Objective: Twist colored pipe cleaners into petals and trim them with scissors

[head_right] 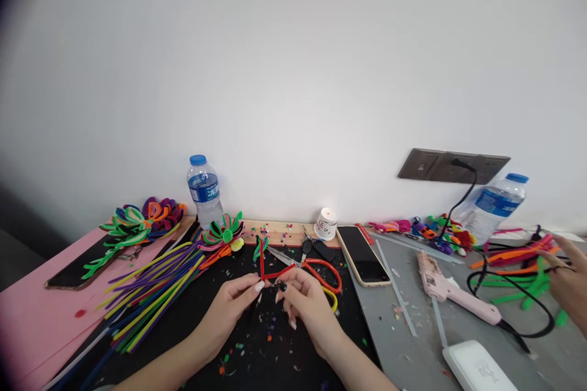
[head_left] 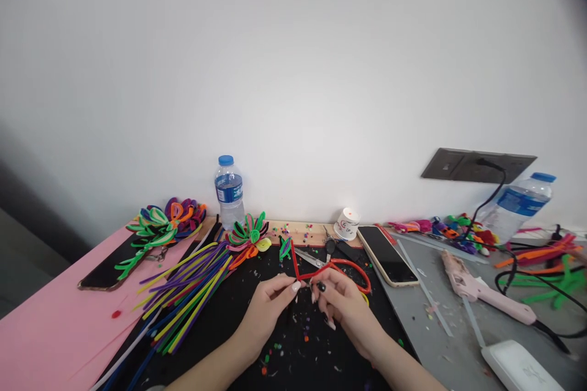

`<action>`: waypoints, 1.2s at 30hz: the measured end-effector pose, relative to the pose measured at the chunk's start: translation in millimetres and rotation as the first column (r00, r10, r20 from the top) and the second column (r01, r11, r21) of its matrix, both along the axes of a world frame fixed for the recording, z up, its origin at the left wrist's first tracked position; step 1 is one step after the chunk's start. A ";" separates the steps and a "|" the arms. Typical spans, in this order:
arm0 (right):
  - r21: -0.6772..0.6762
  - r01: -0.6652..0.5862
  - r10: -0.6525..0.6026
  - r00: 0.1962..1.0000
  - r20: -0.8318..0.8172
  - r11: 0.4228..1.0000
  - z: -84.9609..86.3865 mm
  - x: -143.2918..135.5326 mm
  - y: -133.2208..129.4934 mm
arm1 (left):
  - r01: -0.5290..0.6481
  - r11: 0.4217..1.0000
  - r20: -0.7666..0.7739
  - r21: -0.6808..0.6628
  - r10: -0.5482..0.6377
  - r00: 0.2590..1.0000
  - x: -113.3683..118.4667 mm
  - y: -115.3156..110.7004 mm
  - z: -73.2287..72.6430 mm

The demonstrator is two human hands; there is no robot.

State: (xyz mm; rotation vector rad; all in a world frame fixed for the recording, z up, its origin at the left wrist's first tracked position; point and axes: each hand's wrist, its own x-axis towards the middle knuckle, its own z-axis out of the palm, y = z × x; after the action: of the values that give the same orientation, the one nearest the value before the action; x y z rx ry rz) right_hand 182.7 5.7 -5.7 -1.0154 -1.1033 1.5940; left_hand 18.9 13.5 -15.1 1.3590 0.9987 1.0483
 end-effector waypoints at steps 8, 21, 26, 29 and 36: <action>0.167 -0.127 0.051 0.915 0.401 0.978 -6.4 -7.7 -9.3 | -0.039 0.992 0.045 -0.118 0.044 0.998 4.4 -1.5 0.4; 0.184 -0.291 0.153 0.831 0.534 0.939 -6.7 -4.4 -10.2 | -0.091 0.986 0.104 -0.136 0.106 0.989 0.3 3.0 -8.5; 0.207 -0.250 0.097 0.826 0.555 0.946 -4.6 -3.4 -7.7 | -0.068 0.985 0.083 -0.157 0.082 0.993 -0.5 4.9 -4.7; 0.246 -0.229 0.040 0.803 0.594 0.942 -8.0 -1.2 -6.5 | -0.087 0.990 0.068 -0.109 0.094 0.993 -0.2 4.2 -2.4; 0.110 -0.175 0.109 0.889 0.445 0.978 -9.0 -4.9 -5.2 | -0.087 0.991 0.093 -0.099 0.096 0.991 -0.7 2.5 -1.8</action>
State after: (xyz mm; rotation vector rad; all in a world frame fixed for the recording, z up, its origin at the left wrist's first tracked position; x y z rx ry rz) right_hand 177.8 0.5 -14.7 -1.2512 -1.6105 1.4023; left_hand 18.2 16.0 -17.0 1.1833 1.0329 1.1111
